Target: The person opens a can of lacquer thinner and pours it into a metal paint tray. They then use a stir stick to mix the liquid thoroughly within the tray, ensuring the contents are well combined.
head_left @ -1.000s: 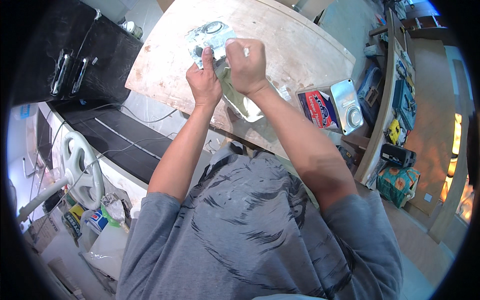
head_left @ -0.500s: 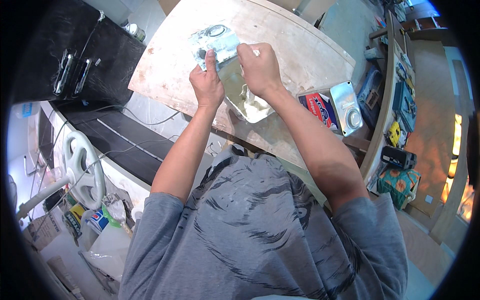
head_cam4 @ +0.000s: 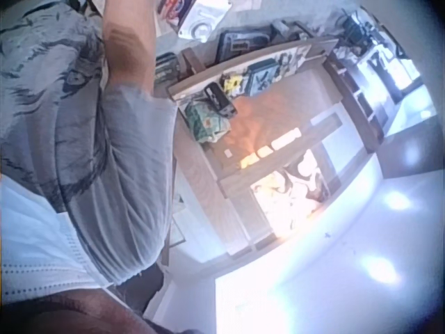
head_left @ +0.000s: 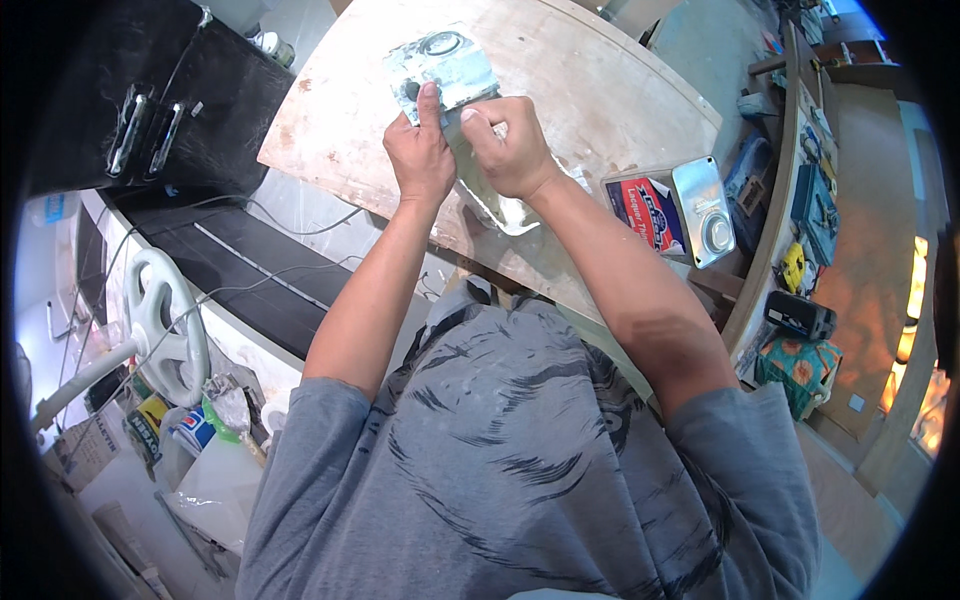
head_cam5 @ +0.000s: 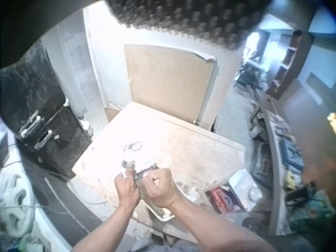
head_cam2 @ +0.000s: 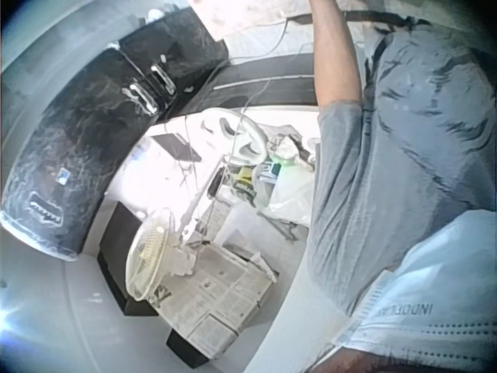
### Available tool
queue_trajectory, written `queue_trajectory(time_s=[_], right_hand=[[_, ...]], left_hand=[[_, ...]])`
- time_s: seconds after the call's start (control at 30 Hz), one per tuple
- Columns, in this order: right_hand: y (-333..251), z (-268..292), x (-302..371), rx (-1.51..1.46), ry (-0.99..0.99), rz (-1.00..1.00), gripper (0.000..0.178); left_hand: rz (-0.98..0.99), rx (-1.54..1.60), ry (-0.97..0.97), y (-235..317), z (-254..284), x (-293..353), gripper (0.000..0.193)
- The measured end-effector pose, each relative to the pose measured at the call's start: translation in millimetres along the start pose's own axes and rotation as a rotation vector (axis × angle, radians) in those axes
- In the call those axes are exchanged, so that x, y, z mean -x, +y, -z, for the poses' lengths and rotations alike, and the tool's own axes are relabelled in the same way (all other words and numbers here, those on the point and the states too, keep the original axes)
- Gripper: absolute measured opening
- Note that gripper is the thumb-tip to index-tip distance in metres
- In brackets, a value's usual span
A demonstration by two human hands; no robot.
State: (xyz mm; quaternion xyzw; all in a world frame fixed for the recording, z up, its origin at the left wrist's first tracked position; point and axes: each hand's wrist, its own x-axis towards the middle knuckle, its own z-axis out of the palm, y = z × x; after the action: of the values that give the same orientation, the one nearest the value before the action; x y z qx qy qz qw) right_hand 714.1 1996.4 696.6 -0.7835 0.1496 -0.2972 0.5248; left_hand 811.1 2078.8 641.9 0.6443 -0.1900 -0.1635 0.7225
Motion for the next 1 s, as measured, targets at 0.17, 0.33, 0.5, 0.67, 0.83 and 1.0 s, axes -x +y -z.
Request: queue_trajectory(time_s=[0.17, 0.33, 0.5, 0.67, 0.83, 1.0], right_hand=[[-12, -2, 0, 0.133, 0.119, -0.172, 0.039], [-21, 8, 1, 0.202, 0.156, -0.454, 0.043], [-27, 14, 7, 0.189, 0.362, -0.512, 0.047], [-31, 38, -10, -0.133, 0.444, -0.406, 0.045], [-25, 16, -21, -0.220, 0.442, -0.134, 0.041], [18, -16, 7, -0.193, 0.315, -0.114, 0.036]], left_hand=[[0.033, -0.031, 0.028, -2, 2, 0, 0.054], [-0.042, -0.076, 0.092, 5, -5, 2, 0.056], [-0.013, -0.085, 0.065, 6, -3, 3, 0.056], [-0.031, -0.043, 0.060, 2, -3, 2, 0.055], [-0.030, -0.022, 0.038, 0, -3, 1, 0.054], [-0.015, -0.014, 0.058, 0, -3, 2, 0.053]])
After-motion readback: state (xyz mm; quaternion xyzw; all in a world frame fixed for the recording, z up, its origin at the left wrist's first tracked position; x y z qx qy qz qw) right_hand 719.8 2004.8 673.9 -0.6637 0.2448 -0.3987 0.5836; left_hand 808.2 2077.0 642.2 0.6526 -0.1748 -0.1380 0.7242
